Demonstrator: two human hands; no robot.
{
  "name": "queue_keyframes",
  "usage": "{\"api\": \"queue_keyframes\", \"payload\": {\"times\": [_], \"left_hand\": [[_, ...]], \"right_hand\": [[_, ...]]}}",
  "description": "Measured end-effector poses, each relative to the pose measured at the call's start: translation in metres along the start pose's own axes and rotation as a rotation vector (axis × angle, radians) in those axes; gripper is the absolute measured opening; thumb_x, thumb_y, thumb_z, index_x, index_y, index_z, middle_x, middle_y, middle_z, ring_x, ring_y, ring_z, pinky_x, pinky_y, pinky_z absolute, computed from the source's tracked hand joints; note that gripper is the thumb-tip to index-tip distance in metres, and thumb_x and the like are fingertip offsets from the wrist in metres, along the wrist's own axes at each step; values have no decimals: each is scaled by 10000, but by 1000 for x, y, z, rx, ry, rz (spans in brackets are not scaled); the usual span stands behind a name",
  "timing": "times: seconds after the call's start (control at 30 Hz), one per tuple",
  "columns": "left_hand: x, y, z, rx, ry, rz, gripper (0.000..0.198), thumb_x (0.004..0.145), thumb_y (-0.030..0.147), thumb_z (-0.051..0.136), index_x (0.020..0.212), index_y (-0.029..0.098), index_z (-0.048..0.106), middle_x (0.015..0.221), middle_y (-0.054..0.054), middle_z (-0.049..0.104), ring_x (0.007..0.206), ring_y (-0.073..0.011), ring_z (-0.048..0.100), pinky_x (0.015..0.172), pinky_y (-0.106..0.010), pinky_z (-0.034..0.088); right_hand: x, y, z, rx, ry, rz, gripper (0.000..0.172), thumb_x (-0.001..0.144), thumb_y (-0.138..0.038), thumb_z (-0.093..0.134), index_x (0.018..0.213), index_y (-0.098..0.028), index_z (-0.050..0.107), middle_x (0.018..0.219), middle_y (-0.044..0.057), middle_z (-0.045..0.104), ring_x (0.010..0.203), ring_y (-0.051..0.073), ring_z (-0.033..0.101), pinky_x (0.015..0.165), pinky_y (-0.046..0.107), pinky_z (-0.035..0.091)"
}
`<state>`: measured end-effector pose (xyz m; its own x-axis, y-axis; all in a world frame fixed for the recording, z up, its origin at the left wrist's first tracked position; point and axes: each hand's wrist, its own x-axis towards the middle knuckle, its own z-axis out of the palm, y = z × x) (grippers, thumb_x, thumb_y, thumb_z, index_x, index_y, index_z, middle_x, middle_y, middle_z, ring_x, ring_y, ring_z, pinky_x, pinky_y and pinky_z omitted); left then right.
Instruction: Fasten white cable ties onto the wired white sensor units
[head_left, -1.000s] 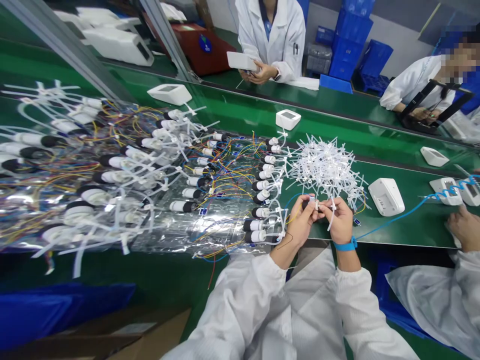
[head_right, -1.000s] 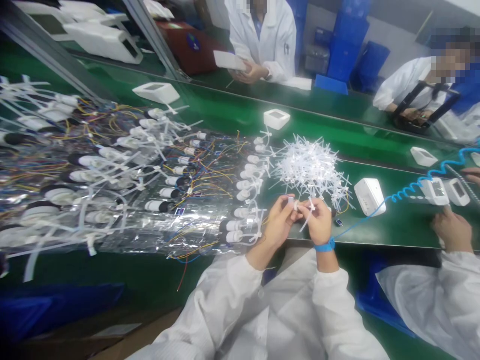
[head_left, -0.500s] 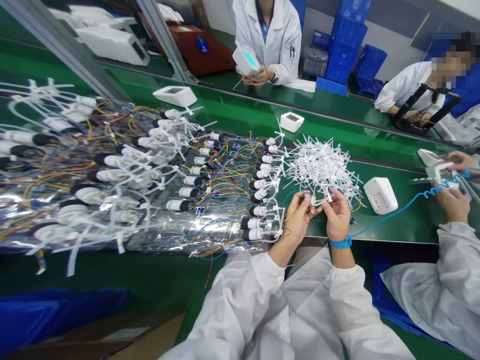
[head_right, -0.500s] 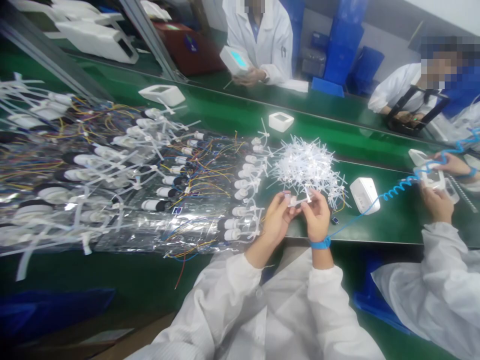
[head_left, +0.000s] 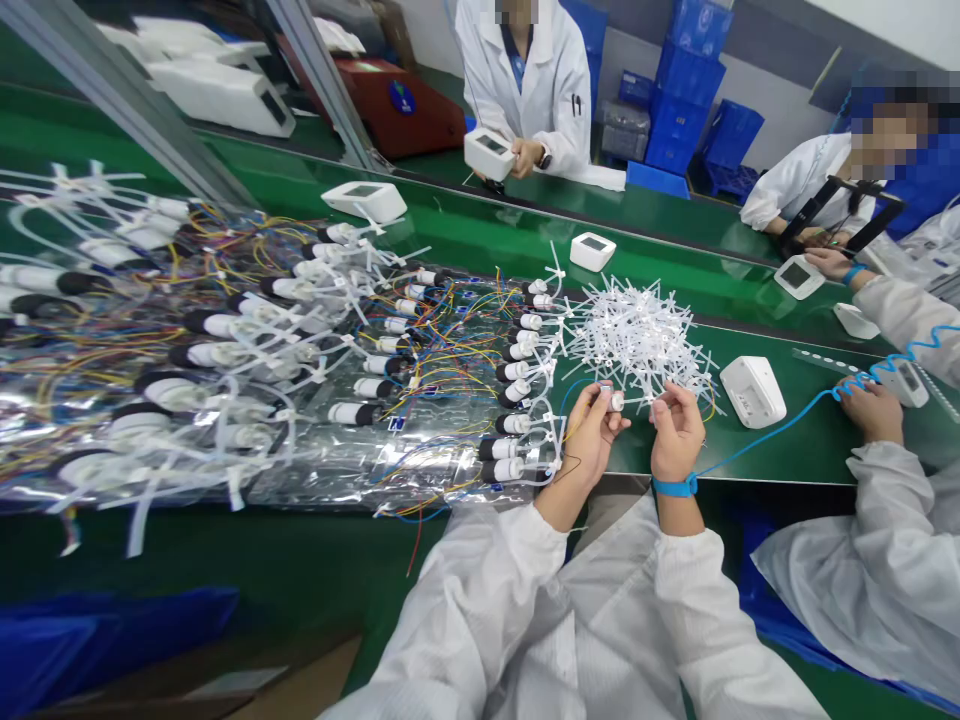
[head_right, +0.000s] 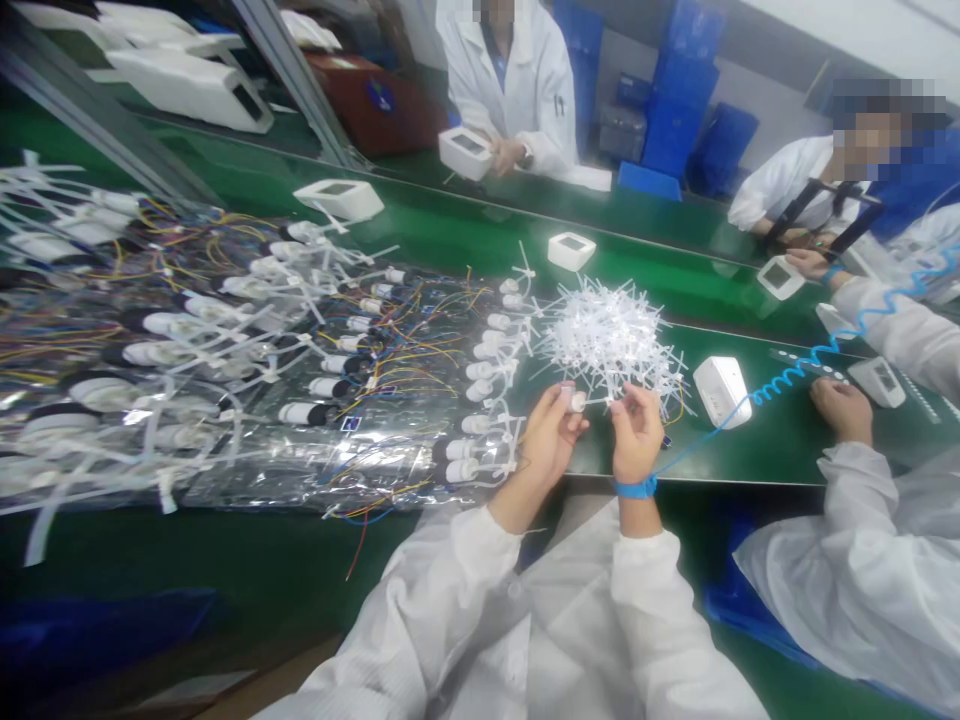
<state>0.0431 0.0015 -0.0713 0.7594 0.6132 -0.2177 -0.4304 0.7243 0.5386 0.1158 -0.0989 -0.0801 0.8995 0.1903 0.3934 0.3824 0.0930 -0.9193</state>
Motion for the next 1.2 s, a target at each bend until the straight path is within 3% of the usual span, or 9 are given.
{"api": "queue_keyframes", "payload": {"times": [0.1, 0.17, 0.37, 0.47, 0.63, 0.8, 0.97, 1.1, 1.2], "left_hand": [[2, 1, -1, -19, -1, -3, 534, 754, 460, 1011, 1082, 194, 684, 857, 37, 699, 537, -26, 501, 591, -194, 562], [2, 2, -1, -21, -8, -6, 524, 765, 457, 1003, 1087, 193, 684, 874, 32, 708, 530, -22, 499, 586, -193, 555], [-4, 0, 1, 93, -70, 24, 515, 784, 505, 976, 1070, 184, 694, 891, 13, 723, 509, -28, 499, 561, -215, 577], [-8, 0, 2, 193, -125, 30, 505, 809, 541, 948, 1071, 183, 705, 889, 4, 730, 489, -33, 484, 525, -225, 575], [-11, 1, 1, 269, -196, 12, 457, 854, 542, 906, 1068, 189, 712, 846, 12, 714, 476, -35, 471, 495, -210, 546], [-9, -2, -1, 254, -176, 1, 527, 805, 554, 938, 1095, 180, 706, 876, 15, 716, 478, -24, 470, 505, -214, 551], [-10, -2, -3, 342, -157, 6, 528, 791, 532, 951, 1103, 181, 710, 786, 48, 665, 484, -43, 523, 506, -204, 517], [-11, 0, -1, 409, -170, 46, 498, 829, 538, 924, 1121, 179, 740, 846, 9, 718, 520, -61, 591, 508, -198, 483], [-10, -1, -2, 425, -186, 67, 471, 859, 542, 904, 1121, 179, 759, 744, 30, 672, 533, -75, 594, 518, -195, 475]], "right_hand": [[-7, -2, -1, 53, 31, 32, 270, 1025, -486, 703, 1164, -259, 750, 843, 11, 656, 679, 184, 605, 611, 315, 508], [-11, -4, -4, 65, 20, 18, 255, 1056, -477, 658, 1168, -267, 749, 843, 8, 665, 655, 178, 597, 599, 307, 485], [-2, -17, -23, -84, -90, -158, 320, 1011, -461, 717, 1260, -274, 791, 1296, 112, 714, 1164, 298, 683, 916, 426, 575], [6, -29, -32, -192, -192, -187, 332, 984, -432, 765, 1284, -295, 801, 1323, 108, 733, 1243, 326, 665, 1021, 481, 547], [6, -35, -34, -163, -296, -117, 163, 1016, -418, 758, 1054, -298, 861, 988, 57, 781, 943, 266, 711, 884, 424, 555], [-6, -18, -17, 71, -176, 79, 433, 1085, -605, 616, 955, -235, 800, 640, -21, 563, 603, 171, 533, 596, 317, 430], [-11, 0, -6, 186, -148, 202, 534, 1104, -692, 501, 912, -243, 717, 582, -57, 448, 519, 153, 477, 516, 288, 398], [-12, 4, -5, 191, -186, 255, 484, 1100, -674, 526, 927, -258, 703, 582, -71, 401, 521, 161, 489, 512, 287, 424], [-11, 0, -3, 233, -167, 253, 448, 1105, -653, 529, 992, -260, 710, 582, -78, 379, 535, 171, 500, 534, 299, 450]]}}
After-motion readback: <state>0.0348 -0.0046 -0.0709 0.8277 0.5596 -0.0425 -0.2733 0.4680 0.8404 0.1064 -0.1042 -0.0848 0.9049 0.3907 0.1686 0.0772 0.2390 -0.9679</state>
